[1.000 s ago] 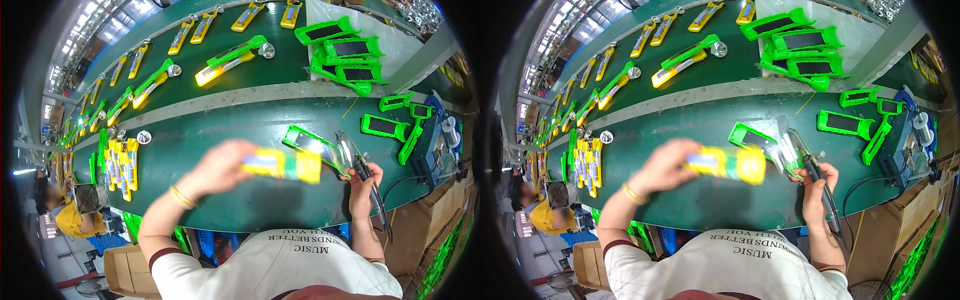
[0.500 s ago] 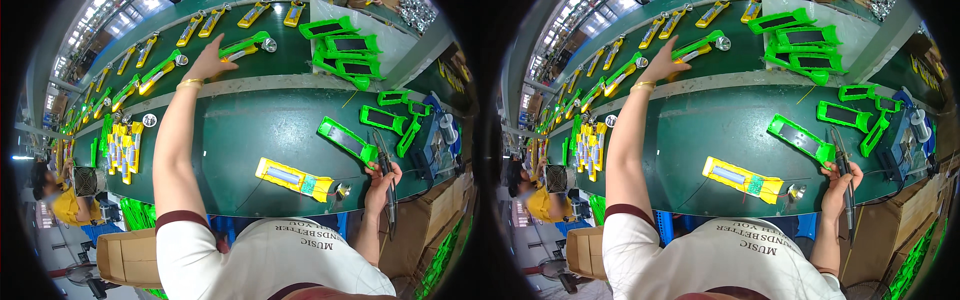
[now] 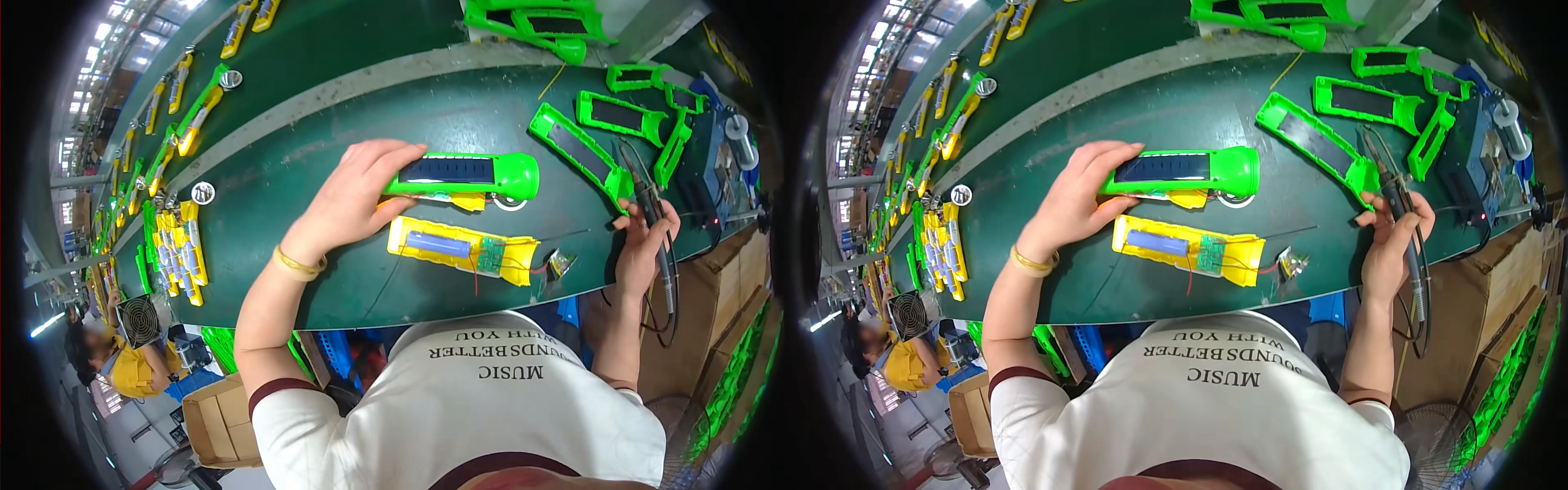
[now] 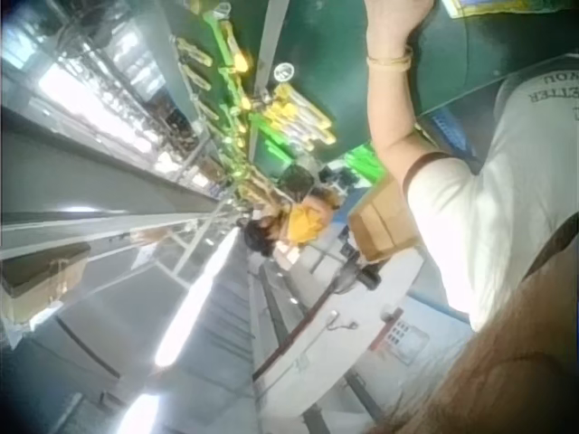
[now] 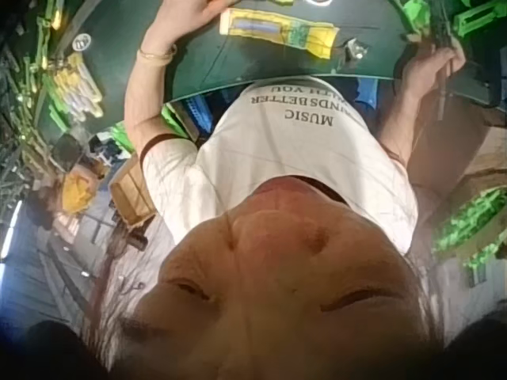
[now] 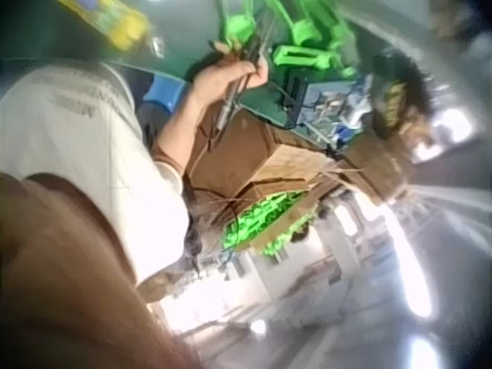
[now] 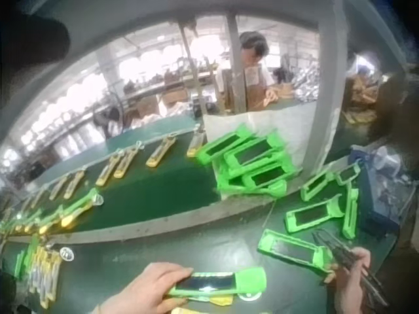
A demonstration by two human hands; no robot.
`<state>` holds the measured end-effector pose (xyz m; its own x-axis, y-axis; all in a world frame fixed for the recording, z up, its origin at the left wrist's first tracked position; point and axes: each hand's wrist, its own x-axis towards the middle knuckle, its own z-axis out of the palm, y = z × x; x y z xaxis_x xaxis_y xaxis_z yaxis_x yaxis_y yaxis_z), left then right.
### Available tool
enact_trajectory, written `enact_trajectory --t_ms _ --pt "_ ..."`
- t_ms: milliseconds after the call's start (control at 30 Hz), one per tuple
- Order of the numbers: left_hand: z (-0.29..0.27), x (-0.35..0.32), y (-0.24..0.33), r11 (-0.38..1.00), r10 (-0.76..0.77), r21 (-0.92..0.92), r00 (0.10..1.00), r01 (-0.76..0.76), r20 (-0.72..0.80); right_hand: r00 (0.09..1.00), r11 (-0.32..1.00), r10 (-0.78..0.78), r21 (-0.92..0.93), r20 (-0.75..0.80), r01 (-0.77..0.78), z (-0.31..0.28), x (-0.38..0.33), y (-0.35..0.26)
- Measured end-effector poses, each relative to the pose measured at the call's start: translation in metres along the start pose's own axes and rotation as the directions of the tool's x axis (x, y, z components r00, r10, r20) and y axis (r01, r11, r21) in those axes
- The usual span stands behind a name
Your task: The person solders wires to the internal circuit board of flashlight casings using a soldering iron, fits the components and solar panels into the housing by hand, closes the flashlights, and places the assembled flashlights onto the conveyor track.
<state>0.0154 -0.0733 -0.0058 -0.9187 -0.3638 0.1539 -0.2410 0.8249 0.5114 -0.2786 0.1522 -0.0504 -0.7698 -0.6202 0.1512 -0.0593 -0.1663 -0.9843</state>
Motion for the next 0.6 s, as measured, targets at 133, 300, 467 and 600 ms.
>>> enact_trajectory --t_ms 133,300,467,600 --pt "-0.018 0.009 -0.007 0.918 -0.1 -0.362 0.979 0.16 0.177 1.0 1.0 -0.005 -0.021 -0.005 0.005 -0.001 0.0 0.003" --pt "-0.012 0.01 -0.012 0.881 -0.214 -0.411 0.972 0.235 0.096 1.0 1.0 -0.004 -0.028 -0.001 0.004 -0.001 -0.002 0.002" --pt "-0.01 0.015 -0.014 0.664 -0.414 -0.629 0.9 0.403 0.14 1.0 1.0 -0.01 -0.026 0.014 0.01 -0.003 -0.004 0.002" --pt "-0.012 0.017 -0.017 0.645 -0.438 -0.645 0.89 0.41 0.128 1.0 1.0 -0.01 -0.025 0.007 0.01 -0.002 -0.005 0.001"
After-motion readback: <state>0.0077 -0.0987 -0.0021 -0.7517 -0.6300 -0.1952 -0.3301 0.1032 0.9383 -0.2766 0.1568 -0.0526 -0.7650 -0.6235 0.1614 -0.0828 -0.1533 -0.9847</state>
